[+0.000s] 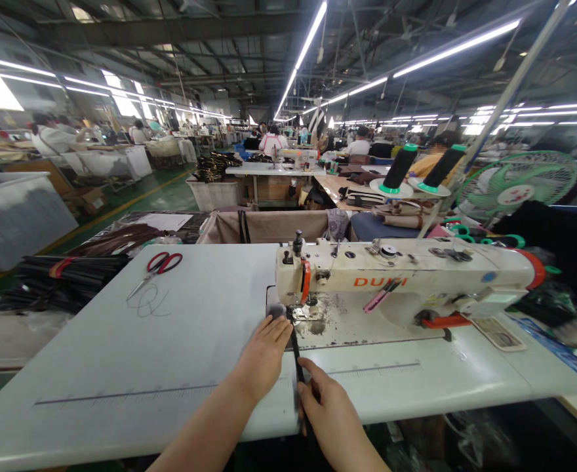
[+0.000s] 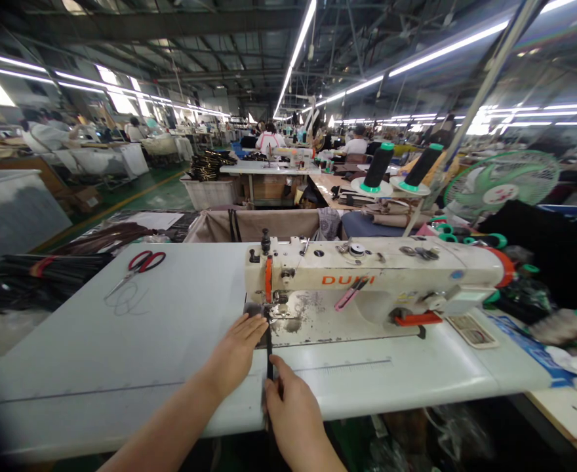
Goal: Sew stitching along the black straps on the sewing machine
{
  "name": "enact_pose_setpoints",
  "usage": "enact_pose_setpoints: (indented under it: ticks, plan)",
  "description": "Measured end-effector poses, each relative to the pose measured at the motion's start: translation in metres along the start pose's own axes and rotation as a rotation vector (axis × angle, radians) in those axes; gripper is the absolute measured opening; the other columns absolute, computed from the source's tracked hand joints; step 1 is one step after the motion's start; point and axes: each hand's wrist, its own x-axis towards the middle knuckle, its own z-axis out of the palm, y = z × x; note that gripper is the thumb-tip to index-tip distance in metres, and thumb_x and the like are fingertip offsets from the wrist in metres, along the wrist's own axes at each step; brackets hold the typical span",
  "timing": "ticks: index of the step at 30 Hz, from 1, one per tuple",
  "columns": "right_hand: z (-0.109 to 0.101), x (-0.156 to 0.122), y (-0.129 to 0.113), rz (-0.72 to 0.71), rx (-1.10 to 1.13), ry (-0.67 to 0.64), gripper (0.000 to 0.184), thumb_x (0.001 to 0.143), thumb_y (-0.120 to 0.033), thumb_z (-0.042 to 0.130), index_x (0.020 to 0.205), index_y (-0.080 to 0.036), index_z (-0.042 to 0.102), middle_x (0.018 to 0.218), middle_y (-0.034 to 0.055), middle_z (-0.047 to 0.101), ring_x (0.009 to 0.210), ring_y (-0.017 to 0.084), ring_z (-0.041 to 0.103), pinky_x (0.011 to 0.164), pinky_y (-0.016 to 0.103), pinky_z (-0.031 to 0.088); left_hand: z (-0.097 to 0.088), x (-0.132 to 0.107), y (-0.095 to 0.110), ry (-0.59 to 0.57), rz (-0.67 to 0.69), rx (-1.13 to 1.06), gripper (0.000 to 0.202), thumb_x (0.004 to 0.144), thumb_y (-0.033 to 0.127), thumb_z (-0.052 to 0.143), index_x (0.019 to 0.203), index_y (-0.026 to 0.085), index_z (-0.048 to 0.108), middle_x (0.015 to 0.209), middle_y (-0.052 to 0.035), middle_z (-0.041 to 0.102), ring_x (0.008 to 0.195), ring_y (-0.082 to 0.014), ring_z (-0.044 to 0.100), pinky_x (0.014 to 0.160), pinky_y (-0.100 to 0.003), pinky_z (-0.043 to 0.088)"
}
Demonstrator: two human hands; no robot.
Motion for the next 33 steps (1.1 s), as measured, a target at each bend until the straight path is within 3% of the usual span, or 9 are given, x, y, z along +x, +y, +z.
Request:
enact_pose_setpoints:
  ticks: [7, 16, 19, 22, 24, 28, 30, 33]
  plan:
    - [0.0, 0.003, -0.007, 0.002, -0.045, 0.012, 0.05, 0.096, -0.031, 0.051, 0.144, -0.023, 0.06, 0.071, -0.0012, 0.074, 0.063, 0.02, 0.07, 0.068, 0.03, 0.051, 0.002, -0.001, -0.002, 0.018, 0.0, -0.002, 0.057, 0.086, -0.003, 0.04, 0.134, 0.012, 0.067, 0.138, -0.0144, 0.07, 0.133, -0.0269, 0.063, 0.118, -0.054, 0.048]
    - [-0.003, -0.003, -0.007, 0.004, -0.219, 0.08, 0.052, 0.089, -0.029, 0.058, 0.14, -0.024, 0.063, 0.072, -0.0006, 0.07, 0.072, 0.024, 0.069, 0.07, 0.032, 0.047, -0.001, 0.001, -0.002, 0.06, 0.047, -0.052, 0.049, 0.086, -0.002, 0.044, 0.123, 0.013, 0.072, 0.128, -0.0127, 0.075, 0.123, -0.0261, 0.069, 0.115, -0.054, 0.052]
    - [0.001, -0.005, 0.003, 0.003, -0.08, 0.051, 0.049, 0.089, -0.034, 0.058, 0.135, -0.02, 0.064, 0.064, -0.0037, 0.062, 0.058, 0.02, 0.064, 0.061, 0.031, 0.047, -0.008, 0.003, 0.002, 0.035, 0.028, -0.067, 0.048, 0.085, -0.001, 0.046, 0.124, 0.011, 0.071, 0.128, -0.0143, 0.074, 0.123, -0.0268, 0.068, 0.116, -0.054, 0.051]
    - [0.007, -0.006, 0.015, 0.065, 0.168, -0.003, 0.058, 0.086, -0.048, 0.059, 0.133, -0.016, 0.061, 0.057, -0.0075, 0.055, 0.042, 0.017, 0.052, 0.046, 0.029, 0.042, -0.017, 0.006, 0.008, -0.008, 0.015, -0.096, 0.045, 0.085, 0.003, 0.049, 0.126, 0.011, 0.068, 0.13, -0.0155, 0.072, 0.124, -0.0275, 0.067, 0.117, -0.052, 0.051]
    - [0.009, -0.008, 0.021, 0.085, 0.3, -0.043, 0.059, 0.081, -0.057, 0.063, 0.122, -0.015, 0.064, 0.051, -0.0098, 0.051, 0.036, 0.014, 0.043, 0.041, 0.028, 0.035, -0.021, 0.008, 0.012, -0.03, -0.001, -0.113, 0.041, 0.086, 0.007, 0.053, 0.125, 0.011, 0.066, 0.131, -0.0162, 0.07, 0.125, -0.0281, 0.066, 0.117, -0.051, 0.051]
    - [0.003, -0.013, 0.025, -0.037, 0.411, -0.12, 0.04, 0.078, -0.058, 0.073, 0.074, -0.019, 0.062, 0.053, -0.0072, 0.048, 0.051, 0.011, 0.041, 0.054, 0.026, 0.031, -0.023, 0.009, 0.014, -0.069, -0.008, -0.094, 0.031, 0.09, 0.011, 0.057, 0.121, 0.014, 0.064, 0.131, -0.0148, 0.069, 0.123, -0.0274, 0.067, 0.113, -0.046, 0.055]
    - [0.0, -0.016, 0.024, -0.107, 0.393, -0.131, 0.041, 0.076, -0.054, 0.078, 0.066, -0.019, 0.059, 0.061, -0.0054, 0.049, 0.061, 0.012, 0.042, 0.061, 0.027, 0.033, -0.021, 0.009, 0.013, -0.093, 0.023, -0.052, 0.027, 0.095, 0.009, 0.055, 0.119, 0.015, 0.063, 0.126, -0.0123, 0.07, 0.12, -0.0257, 0.068, 0.112, -0.043, 0.055]
    - [-0.001, -0.018, 0.024, -0.172, 0.289, -0.067, 0.034, 0.074, -0.049, 0.08, 0.068, -0.019, 0.066, 0.07, -0.0021, 0.055, 0.069, 0.015, 0.049, 0.067, 0.029, 0.039, -0.018, 0.006, 0.011, -0.123, 0.059, -0.012, 0.026, 0.098, 0.008, 0.052, 0.12, 0.016, 0.062, 0.123, -0.0105, 0.07, 0.12, -0.0249, 0.068, 0.112, -0.04, 0.054]
